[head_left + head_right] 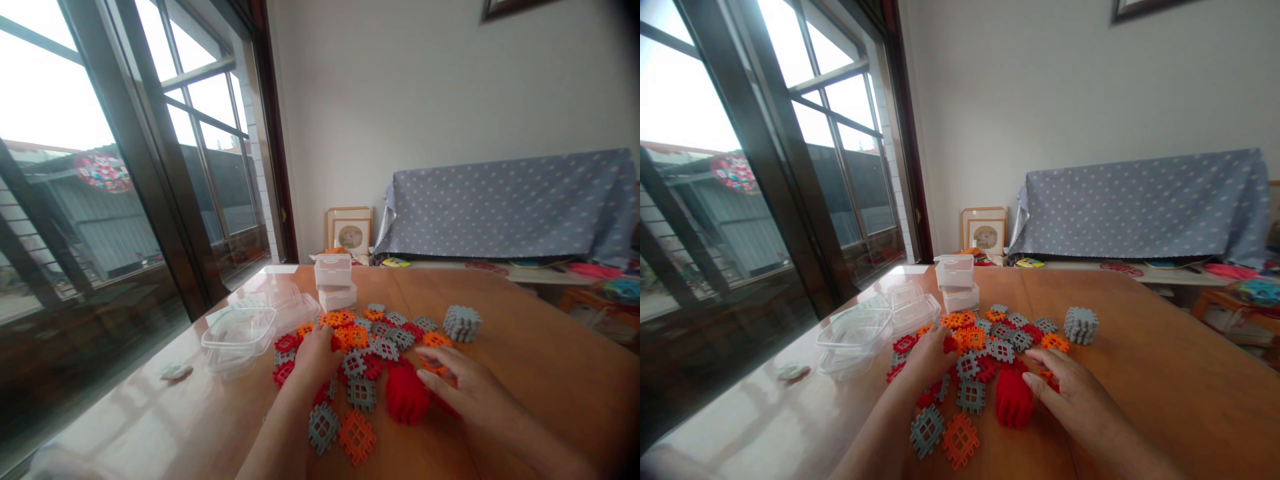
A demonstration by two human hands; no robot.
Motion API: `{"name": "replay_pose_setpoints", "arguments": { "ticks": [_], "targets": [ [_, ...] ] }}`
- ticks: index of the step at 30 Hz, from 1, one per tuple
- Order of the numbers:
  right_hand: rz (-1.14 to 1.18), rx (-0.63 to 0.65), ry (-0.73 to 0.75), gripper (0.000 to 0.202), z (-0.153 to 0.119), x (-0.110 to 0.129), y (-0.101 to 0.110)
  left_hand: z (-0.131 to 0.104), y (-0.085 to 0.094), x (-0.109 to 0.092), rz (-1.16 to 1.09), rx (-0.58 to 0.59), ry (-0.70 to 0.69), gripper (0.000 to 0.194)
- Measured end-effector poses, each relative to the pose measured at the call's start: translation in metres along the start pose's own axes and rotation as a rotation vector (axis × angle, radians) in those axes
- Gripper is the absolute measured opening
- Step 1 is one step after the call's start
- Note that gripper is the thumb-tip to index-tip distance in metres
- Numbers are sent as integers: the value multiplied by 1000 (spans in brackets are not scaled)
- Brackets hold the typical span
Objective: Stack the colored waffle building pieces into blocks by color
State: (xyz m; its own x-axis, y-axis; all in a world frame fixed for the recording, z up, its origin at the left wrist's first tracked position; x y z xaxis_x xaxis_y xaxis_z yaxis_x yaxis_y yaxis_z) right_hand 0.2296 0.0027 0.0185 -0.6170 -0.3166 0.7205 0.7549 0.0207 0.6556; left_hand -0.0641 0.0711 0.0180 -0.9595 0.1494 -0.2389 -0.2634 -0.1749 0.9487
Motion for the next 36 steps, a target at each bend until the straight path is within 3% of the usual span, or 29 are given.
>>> {"name": "replay_pose_setpoints", "arguments": {
  "ticks": [7, 12, 16, 19, 27, 33, 36],
  "targets": [
    [20, -18, 9, 48, -1, 7, 3, 10, 9, 10, -356, -193, 104, 10],
    [24, -50, 26, 45, 0, 8, 6, 9, 16, 8, -890, -217, 128, 19],
    [34, -94, 26, 44, -1, 10, 7, 3, 15, -6, -1308, -84, 147, 29],
    [50, -130, 35, 46, -4, 15, 6, -4, 13, -25, -1445, 47, 126, 29],
    [8, -73, 129, 73, -15, 42, 0, -28, 5, -80, -1504, 382, 51, 33],
    [-60, -41, 150, 59, -16, 51, 3, -41, 4, -100, -1521, 485, 2, 35],
    [-55, -25, 143, 55, -15, 47, 7, -41, 5, -100, -1472, 473, -14, 37]
  ]
}}
Point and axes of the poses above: each hand's wrist, its own z-axis towards the middle knuckle, its own y-axis out of the back of the hand, x = y × z, the point moved 5 cm from there along z, towards the middle knuckle, and after that the axes turned 8 degrees about z, right-handed, at the moved point
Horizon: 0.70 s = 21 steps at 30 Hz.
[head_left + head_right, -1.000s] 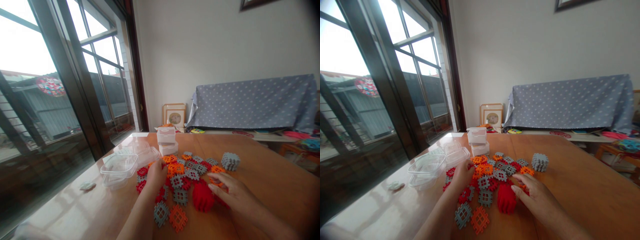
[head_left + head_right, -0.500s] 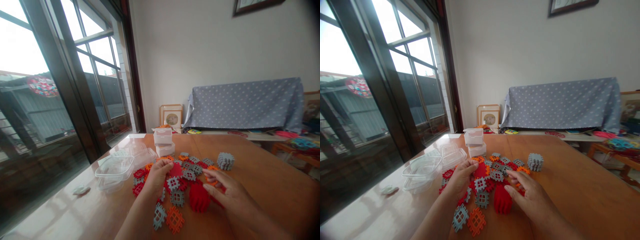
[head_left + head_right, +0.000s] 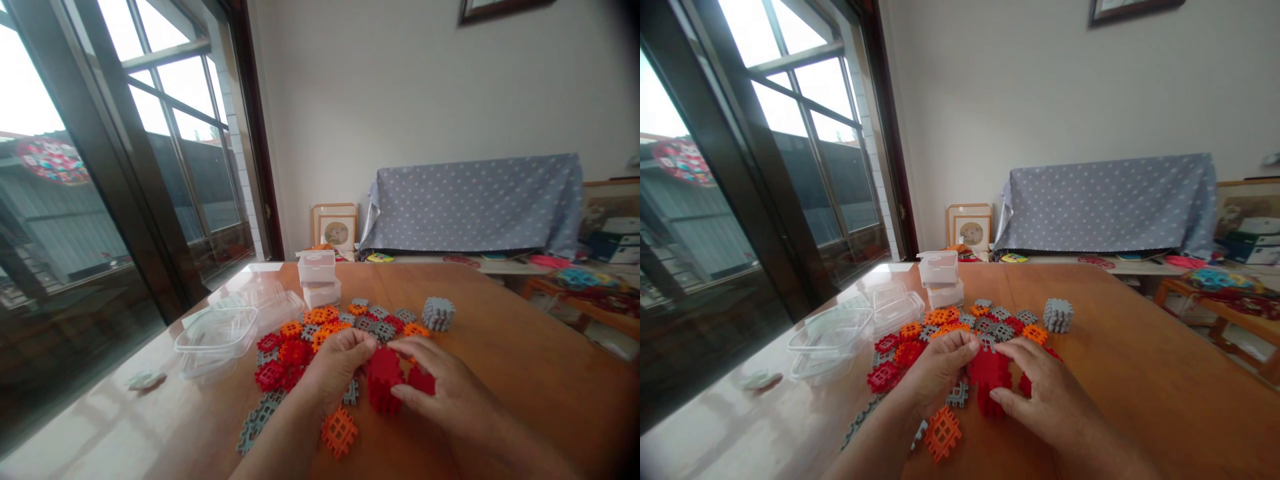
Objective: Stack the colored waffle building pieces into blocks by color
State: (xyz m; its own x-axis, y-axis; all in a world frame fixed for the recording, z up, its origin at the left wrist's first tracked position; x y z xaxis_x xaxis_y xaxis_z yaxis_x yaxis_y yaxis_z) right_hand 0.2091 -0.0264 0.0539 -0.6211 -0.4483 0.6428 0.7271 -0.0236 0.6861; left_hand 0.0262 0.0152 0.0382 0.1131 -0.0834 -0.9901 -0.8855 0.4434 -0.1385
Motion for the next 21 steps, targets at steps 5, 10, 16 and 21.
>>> {"name": "replay_pose_setpoints", "arguments": {
  "ticks": [5, 10, 16, 21],
  "targets": [
    [23, 64, -77, 53, 2, -16, 6, 0, 14, -3, 146, -80, -20, 28],
    [22, 158, -95, 48, 3, -28, 2, 2, 22, 2, 257, -73, 29, 15],
    [18, 183, -95, 59, 2, -33, -3, 1, 19, 10, 382, -29, 107, 17],
    [98, 146, -129, 55, 1, -33, 0, 0, 19, 16, 429, -24, 133, 14]
  ]
}}
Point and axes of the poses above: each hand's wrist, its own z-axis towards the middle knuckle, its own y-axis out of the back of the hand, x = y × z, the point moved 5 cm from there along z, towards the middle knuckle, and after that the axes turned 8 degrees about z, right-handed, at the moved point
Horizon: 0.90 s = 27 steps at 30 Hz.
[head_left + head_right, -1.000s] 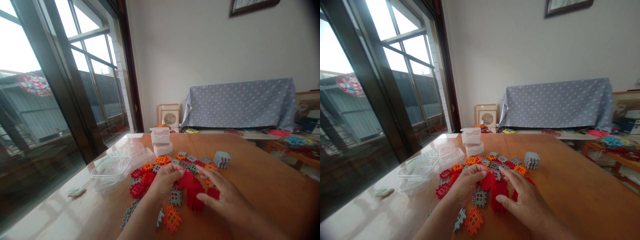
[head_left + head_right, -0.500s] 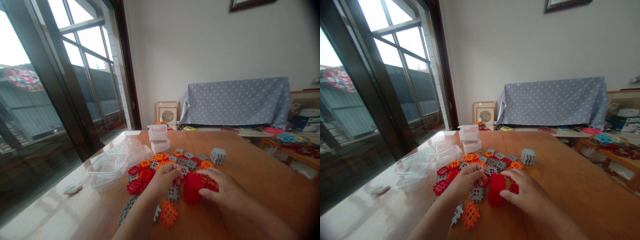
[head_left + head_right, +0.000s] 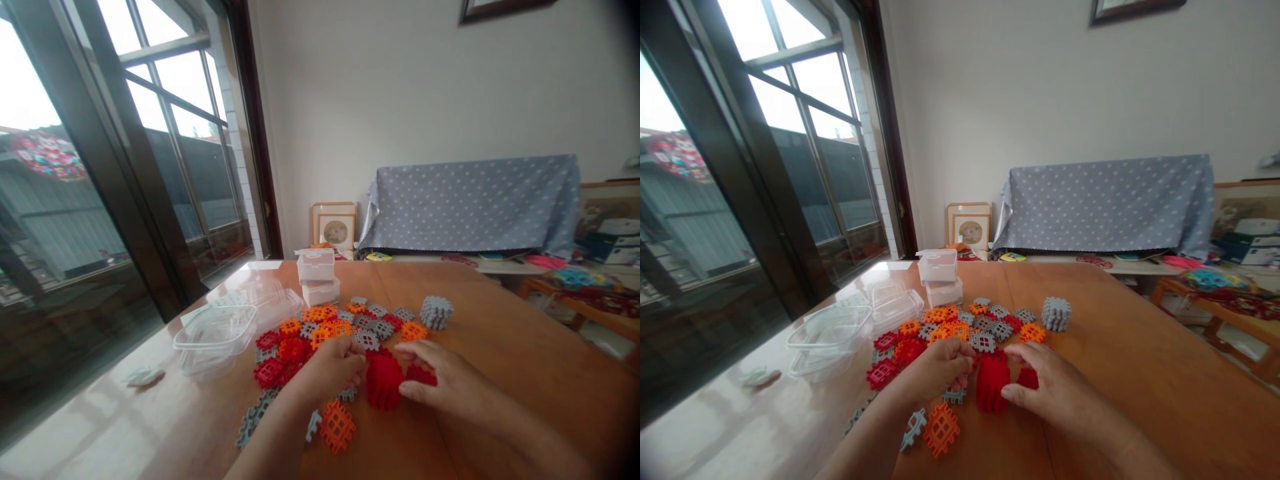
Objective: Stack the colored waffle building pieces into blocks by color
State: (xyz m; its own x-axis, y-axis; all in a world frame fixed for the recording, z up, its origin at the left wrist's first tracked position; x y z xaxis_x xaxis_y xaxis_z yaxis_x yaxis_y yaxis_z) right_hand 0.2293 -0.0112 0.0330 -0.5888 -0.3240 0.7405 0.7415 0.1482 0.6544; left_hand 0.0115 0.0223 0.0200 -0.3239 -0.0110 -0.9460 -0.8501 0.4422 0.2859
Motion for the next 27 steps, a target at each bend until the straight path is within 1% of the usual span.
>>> {"name": "replay_pose_setpoints", "arguments": {
  "ticks": [2, 4, 8, 11, 12, 14, 16, 18, 20, 22, 23, 25, 27],
  "targets": [
    [55, -15, -32, 43, -1, 0, 1, 1, -1, 4, 35, 12, -2, 12],
    [111, 1, -60, 34, -1, 1, 0, 2, -1, 7, 99, 13, -10, 13],
    [171, 39, -93, 37, -2, 1, -3, 0, 1, 11, 264, -28, -10, 15],
    [159, 17, -95, 39, -1, -4, -2, -5, 2, 6, 352, -19, -46, 15],
    [151, 12, -97, 40, 0, -6, -2, -6, 4, 3, 378, -33, -68, 15],
    [128, -6, -96, 41, 2, -11, 0, -8, 13, -3, 430, -99, -115, 15],
    [105, -34, -90, 41, 3, -15, 1, -8, 29, -5, 468, -184, -149, 16],
    [92, -72, -92, 40, 3, -17, 3, -7, 49, -3, 491, -273, -142, 17],
    [82, -105, -112, 39, 3, -19, 4, -7, 70, -1, 532, -431, -130, 17],
    [76, -134, -128, 38, 3, -20, 4, -7, 83, 1, 594, -540, -114, 19],
    [77, -142, -129, 38, 3, -19, 4, -7, 85, 1, 631, -560, -122, 22],
    [82, -147, -121, 37, 4, -18, 4, -6, 80, 0, 715, -522, -160, 35],
    [85, -140, -109, 37, 4, -16, 2, -4, 67, 0, 807, -419, -192, 56]
  ]
}}
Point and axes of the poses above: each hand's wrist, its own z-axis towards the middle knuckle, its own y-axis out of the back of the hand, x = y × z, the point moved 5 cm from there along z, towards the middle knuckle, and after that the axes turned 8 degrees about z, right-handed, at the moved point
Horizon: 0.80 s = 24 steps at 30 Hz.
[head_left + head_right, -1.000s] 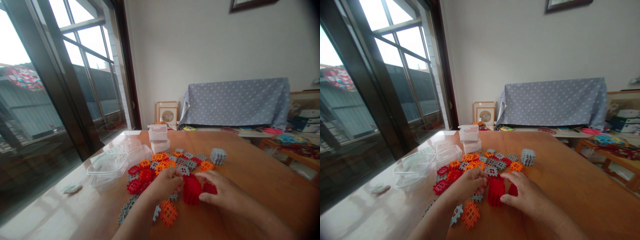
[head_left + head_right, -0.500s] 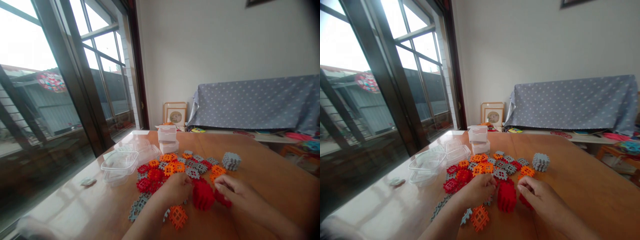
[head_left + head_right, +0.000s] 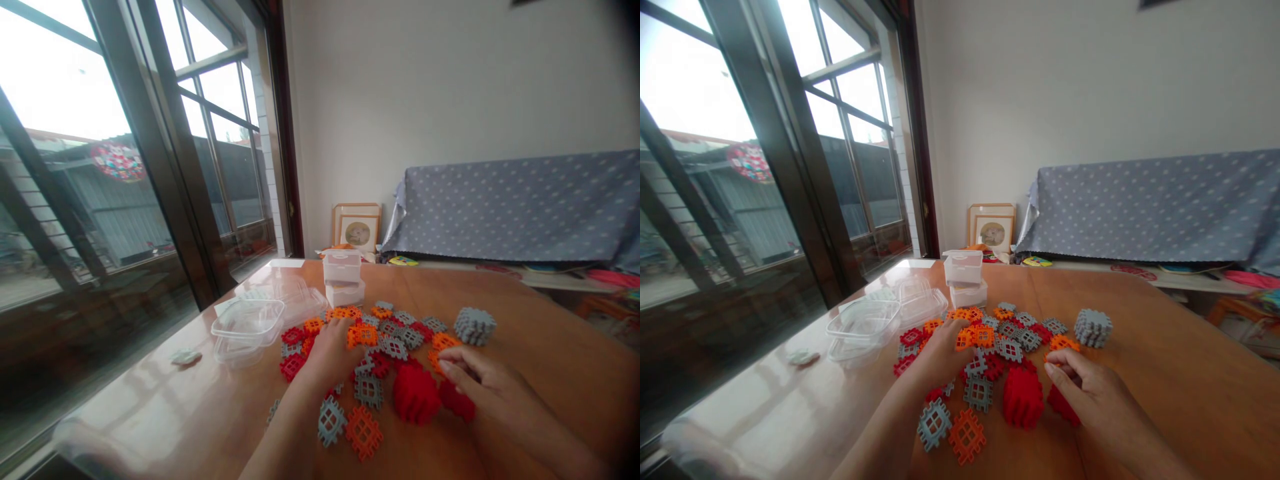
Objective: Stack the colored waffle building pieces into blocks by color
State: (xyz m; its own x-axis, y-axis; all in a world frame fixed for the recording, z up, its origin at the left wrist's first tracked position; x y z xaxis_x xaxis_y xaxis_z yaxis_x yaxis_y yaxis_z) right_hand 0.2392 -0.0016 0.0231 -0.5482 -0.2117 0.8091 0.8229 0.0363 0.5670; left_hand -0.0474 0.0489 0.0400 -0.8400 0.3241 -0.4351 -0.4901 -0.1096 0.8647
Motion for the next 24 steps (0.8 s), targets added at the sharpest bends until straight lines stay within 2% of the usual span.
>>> {"name": "replay_pose_setpoints", "arguments": {
  "ticks": [4, 7, 9, 14, 16, 19, 24],
  "targets": [
    [4, -19, 14, 37, 0, 1, -2, -2, -22, -7, 116, 192, -23, 97],
    [3, -30, 5, 38, 1, -3, -3, 0, -34, -4, 166, 255, -5, 101],
    [1, -24, 7, 38, 2, -6, -4, 2, -35, -3, 195, 227, -5, 91],
    [-9, 0, 5, 37, 3, -7, -5, 11, -31, 3, 320, 75, 60, 40],
    [-12, -3, 1, 36, 3, -5, -4, 14, -30, 8, 328, 29, 87, 28],
    [11, 7, 11, 35, 1, 0, -5, 19, -28, 18, 291, -26, 127, 23],
    [23, 14, 13, 34, 1, 3, -5, 19, -19, 28, 279, -89, 233, 26]
  ]
}}
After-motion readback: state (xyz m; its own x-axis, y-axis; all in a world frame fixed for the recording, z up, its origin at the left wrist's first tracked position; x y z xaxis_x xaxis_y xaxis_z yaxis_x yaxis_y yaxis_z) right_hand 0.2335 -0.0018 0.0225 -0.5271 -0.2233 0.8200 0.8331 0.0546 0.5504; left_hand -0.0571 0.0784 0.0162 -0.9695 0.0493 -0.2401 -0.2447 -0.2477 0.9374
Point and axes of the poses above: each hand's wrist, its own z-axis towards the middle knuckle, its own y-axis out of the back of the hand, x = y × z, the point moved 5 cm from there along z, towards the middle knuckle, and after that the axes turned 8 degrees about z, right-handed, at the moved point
